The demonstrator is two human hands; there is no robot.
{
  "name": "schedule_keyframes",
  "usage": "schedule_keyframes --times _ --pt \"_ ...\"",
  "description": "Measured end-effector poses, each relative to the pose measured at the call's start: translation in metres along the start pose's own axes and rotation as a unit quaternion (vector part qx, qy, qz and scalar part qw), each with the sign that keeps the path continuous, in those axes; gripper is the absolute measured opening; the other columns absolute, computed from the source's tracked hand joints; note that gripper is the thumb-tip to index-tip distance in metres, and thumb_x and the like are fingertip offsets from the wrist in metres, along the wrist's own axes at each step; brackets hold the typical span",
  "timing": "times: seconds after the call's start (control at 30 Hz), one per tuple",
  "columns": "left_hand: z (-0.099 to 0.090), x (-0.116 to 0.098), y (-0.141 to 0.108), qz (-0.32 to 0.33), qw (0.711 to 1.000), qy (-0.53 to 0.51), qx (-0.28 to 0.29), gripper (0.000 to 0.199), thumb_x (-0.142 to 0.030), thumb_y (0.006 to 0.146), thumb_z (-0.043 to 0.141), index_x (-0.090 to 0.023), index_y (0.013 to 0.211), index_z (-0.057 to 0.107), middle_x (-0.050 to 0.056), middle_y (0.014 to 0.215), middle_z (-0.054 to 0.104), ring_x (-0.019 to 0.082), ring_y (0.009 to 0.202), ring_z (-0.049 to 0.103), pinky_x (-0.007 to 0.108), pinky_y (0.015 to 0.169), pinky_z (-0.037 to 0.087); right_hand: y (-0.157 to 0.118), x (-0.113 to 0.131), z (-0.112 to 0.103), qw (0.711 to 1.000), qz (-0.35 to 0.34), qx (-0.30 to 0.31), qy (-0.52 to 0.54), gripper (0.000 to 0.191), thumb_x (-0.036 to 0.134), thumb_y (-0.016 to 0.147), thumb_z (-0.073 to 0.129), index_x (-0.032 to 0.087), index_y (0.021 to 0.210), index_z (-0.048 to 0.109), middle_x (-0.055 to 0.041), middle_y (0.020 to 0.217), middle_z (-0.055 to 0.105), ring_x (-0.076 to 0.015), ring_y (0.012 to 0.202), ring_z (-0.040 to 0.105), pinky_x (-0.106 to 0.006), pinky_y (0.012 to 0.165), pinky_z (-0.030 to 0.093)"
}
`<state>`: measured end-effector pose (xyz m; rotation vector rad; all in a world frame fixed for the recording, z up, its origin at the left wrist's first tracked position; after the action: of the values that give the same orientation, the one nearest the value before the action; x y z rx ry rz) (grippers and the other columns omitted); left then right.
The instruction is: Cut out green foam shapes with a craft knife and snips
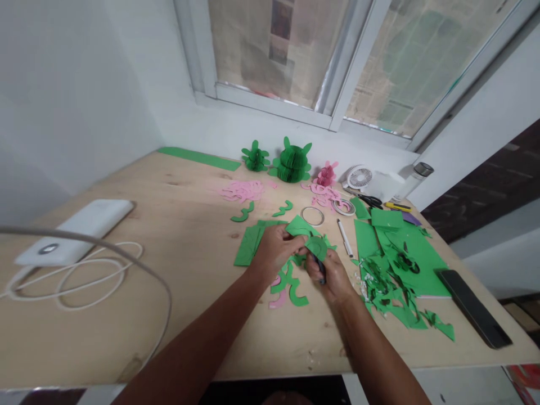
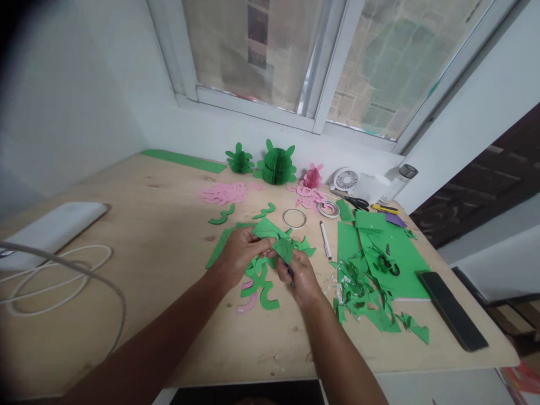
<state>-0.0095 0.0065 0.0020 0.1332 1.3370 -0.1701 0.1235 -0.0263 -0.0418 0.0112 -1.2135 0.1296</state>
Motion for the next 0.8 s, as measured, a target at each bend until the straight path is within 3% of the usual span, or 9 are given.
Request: schedule_keyframes --times 0.4,0.8 --pt "0.002 -0.005 -0.003 -0.002 1.000 -0.014 -0.009 0.015 -0.023 0.059 0.057 -0.018 0.048 0.050 -0.005 0.044 0.047 0.008 0.043 0.041 0.021 0.045 0.029 -0.001 0.000 0.004 1.000 -0.007 -0.004 -0.002 0.038 0.050 0.072 0.073 0.013 0.080 0.072 0.0076 0.047 0.036 -0.0053 0.042 0.020 -0.023 0.040 0.009" --pt "0.007 0.011 -0.001 0.006 0.997 -0.055 -0.058 0.020 -0.020 0.060 0.060 -0.019 0.051 0.043 -0.007 0.045 0.040 0.007 0.043 0.038 0.021 0.045 0.030 0.000 -0.007 0.010 0.998 -0.002 -0.020 0.063 0.036 0.046 0.068 0.078 0.016 0.066 0.059 0.0083 0.045 0.036 -0.0048 0.040 0.021 -0.021 0.038 0.010"
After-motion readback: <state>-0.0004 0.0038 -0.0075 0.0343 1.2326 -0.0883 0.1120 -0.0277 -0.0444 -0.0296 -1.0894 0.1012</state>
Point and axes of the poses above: each hand's wrist, its own y-axis towards the middle knuckle, its own z-axis out of the palm, x = y × z, the point moved 1 cm from there along y, towards the middle knuckle
